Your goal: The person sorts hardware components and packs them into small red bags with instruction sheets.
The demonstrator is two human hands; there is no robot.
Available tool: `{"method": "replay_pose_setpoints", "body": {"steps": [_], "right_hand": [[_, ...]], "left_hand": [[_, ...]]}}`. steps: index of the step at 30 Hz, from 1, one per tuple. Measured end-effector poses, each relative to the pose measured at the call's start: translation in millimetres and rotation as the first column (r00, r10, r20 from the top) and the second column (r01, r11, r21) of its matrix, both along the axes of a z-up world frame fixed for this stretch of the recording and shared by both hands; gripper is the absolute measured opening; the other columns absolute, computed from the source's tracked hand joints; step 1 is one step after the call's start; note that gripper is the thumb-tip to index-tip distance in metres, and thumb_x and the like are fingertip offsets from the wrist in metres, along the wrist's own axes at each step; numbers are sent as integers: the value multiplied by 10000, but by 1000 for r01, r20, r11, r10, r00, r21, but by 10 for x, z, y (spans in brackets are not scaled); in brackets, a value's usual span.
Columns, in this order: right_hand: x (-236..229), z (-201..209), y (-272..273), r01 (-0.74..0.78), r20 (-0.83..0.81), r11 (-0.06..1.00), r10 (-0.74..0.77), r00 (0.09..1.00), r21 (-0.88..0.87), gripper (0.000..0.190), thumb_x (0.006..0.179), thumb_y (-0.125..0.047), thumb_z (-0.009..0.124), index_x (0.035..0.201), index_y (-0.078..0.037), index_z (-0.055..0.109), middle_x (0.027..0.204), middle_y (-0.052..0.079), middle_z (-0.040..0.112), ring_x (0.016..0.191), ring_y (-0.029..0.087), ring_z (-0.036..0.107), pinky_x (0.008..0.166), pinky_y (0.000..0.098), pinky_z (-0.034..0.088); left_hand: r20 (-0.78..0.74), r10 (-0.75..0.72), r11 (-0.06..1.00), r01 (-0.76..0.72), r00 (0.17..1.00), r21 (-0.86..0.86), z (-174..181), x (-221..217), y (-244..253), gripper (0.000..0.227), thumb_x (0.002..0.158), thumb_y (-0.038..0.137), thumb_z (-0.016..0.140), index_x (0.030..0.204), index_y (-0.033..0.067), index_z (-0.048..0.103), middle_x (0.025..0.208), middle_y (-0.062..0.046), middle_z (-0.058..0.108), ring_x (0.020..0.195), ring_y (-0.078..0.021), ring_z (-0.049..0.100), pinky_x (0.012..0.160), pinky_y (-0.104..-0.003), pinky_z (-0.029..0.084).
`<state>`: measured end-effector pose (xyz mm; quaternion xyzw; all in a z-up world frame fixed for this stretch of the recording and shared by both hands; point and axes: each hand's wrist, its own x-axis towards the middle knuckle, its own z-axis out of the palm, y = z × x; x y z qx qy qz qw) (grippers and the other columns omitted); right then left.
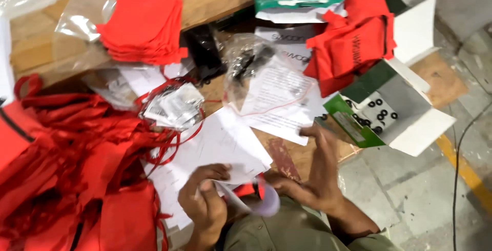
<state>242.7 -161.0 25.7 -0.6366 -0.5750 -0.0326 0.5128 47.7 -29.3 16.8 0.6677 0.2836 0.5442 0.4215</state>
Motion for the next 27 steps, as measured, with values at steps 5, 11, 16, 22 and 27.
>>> {"method": "replay_pose_setpoints", "body": {"steps": [5,11,16,22,27], "right_hand": [[145,135,143,-701,-536,698,539,649,-146,874,742,-279,951,1475,-4,562,1441,166,645,1285,313,646,1079,433,527],[-145,17,212,-457,-469,885,367,804,-90,415,869,-187,829,1217,17,727,1183,149,756,1122,240,714,985,393,567],[-115,-98,255,-317,-686,945,280,672,76,154,980,-74,718,1020,68,764,936,157,764,852,242,701,820,387,559],[-132,263,386,-406,-404,899,436,804,161,173,974,-93,714,1046,63,732,982,154,750,915,269,704,880,390,563],[-171,102,384,-459,-497,888,382,779,-38,164,962,-110,717,998,49,709,921,147,751,861,265,704,783,393,554]], "left_hand": [[-309,-5,927,120,951,356,124,32,0,130,880,5,579,998,-8,632,899,-145,734,776,-329,729,705,-407,578],[-286,220,789,2,932,615,108,19,52,172,893,-13,632,1059,-56,626,890,-137,724,719,-313,706,630,-404,562],[-296,334,830,-131,895,542,-100,-106,106,143,981,36,597,1103,-37,586,905,-137,730,715,-313,722,622,-380,556],[-315,294,896,-146,902,420,-254,-138,113,194,1062,161,516,1150,-5,564,934,-135,751,751,-287,754,619,-351,571],[-251,280,893,-156,927,422,-367,-156,120,224,1114,227,525,1154,6,531,918,-102,767,732,-239,759,598,-309,552]]}}
